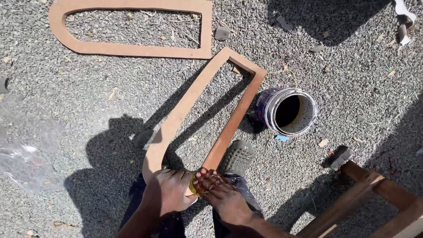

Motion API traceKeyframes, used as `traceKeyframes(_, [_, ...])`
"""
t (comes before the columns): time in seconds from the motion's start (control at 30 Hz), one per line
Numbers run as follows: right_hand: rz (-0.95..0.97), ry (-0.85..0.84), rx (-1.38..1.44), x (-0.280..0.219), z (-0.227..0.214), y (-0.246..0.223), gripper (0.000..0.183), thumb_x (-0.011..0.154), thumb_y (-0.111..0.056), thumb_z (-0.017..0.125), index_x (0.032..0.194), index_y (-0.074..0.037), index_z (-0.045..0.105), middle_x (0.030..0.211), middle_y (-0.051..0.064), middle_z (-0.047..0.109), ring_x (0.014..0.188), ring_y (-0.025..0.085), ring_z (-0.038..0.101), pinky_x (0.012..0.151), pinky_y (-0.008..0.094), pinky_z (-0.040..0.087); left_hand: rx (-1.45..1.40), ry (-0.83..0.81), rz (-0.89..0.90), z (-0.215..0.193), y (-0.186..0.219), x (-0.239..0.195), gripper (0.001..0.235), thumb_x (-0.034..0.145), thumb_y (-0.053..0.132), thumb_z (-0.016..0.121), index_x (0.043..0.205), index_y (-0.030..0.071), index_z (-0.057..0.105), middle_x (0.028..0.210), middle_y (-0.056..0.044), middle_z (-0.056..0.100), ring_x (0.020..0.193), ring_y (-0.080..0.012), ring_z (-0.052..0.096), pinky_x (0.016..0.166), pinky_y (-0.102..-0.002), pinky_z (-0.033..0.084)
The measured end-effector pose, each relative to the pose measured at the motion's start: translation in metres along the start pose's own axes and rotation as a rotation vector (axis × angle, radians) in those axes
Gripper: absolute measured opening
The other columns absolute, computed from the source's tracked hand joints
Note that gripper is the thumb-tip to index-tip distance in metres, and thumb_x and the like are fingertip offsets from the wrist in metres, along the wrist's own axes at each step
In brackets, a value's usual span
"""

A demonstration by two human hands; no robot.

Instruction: Applying wood stain to curved wooden frames using a sponge

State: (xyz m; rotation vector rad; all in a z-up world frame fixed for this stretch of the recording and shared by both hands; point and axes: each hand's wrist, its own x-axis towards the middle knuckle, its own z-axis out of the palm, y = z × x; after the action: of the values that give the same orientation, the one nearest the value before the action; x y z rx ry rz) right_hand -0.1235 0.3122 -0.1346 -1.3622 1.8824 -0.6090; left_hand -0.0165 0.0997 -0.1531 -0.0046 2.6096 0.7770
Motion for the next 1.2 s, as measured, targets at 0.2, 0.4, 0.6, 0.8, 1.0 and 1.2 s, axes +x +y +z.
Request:
traceKeyframes(0.2, [0.232, -0.010, -0.439, 0.004, -0.021, 0.132, 0.072, 0.086, -0.004, 0.053, 0.156, -0.016, 0.042, 0.163, 0.003, 0.041, 0.151, 0.021, 0.035, 0.125, 0.039, 0.027, 0.025, -0.242, -0.225, 0.000, 0.038, 0.014, 0.035, 0.075, 0.046, 0.075, 0.086, 0.012, 0.075, 0.069, -0.007, 0.074, 0.050, -0.0275, 0.066, 0.058, -0.039, 0.052])
traceKeyframes(0.4, [0.766, 0.692, 0.046, 0.013, -0.106, 0.128, 0.072, 0.076, 0.019, 0.039, 0.144, 0.001, 0.057, 0.125, 0.027, 0.067, 0.100, 0.035, 0.069, 0.085, 0.042, 0.057, -0.338, 0.074, -0.225, -0.010, 0.066, 0.011, 0.033, 0.074, 0.043, 0.084, 0.073, 0.013, 0.070, 0.059, -0.004, 0.070, 0.043, -0.0239, 0.061, 0.056, -0.037, 0.051])
traceKeyframes(0.6, [1.246, 0.761, 0.296, -0.010, -0.077, 0.231, 0.031, 0.098, -0.006, 0.061, 0.129, 0.000, 0.061, 0.113, 0.018, 0.070, 0.094, 0.027, 0.070, 0.077, 0.037, 0.058, -0.645, 0.175, -0.249, -0.028, 0.083, 0.048, 0.027, 0.066, 0.019, 0.089, 0.068, 0.011, 0.064, 0.060, -0.002, 0.073, 0.048, -0.0172, 0.064, 0.057, -0.032, 0.055])
traceKeyframes(0.8, [1.387, 0.453, 0.175, -0.005, -0.045, 0.359, 0.077, 0.090, 0.001, 0.060, 0.155, 0.014, 0.020, 0.144, 0.034, 0.043, 0.129, 0.049, 0.051, 0.113, 0.048, 0.047, -0.660, 0.234, -0.212, -0.008, 0.080, 0.081, 0.028, 0.064, 0.018, 0.090, 0.068, 0.009, 0.063, 0.056, -0.002, 0.070, 0.042, -0.0119, 0.060, 0.043, -0.027, 0.053])
traceKeyframes(1.0, [1.275, 0.277, 0.013, -0.032, 0.028, 0.470, 0.026, 0.089, -0.009, 0.062, 0.102, 0.013, 0.069, 0.098, 0.032, 0.072, 0.086, 0.047, 0.071, 0.074, 0.050, 0.058, -0.644, 0.296, -0.105, 0.002, 0.072, 0.110, 0.029, 0.066, 0.019, 0.090, 0.076, 0.008, 0.066, 0.061, -0.001, 0.071, 0.045, -0.0129, 0.062, 0.049, -0.026, 0.058])
traceKeyframes(1.2, [1.316, 0.526, 0.384, -0.035, 0.018, 0.453, 0.039, 0.091, -0.020, 0.063, 0.114, 0.011, 0.068, 0.102, 0.025, 0.072, 0.087, 0.033, 0.069, 0.076, 0.038, 0.056, -0.691, 0.397, -0.132, 0.006, 0.072, 0.118, 0.031, 0.058, 0.023, 0.093, 0.070, 0.013, 0.066, 0.055, 0.001, 0.069, 0.041, -0.0118, 0.058, 0.065, -0.030, 0.058])
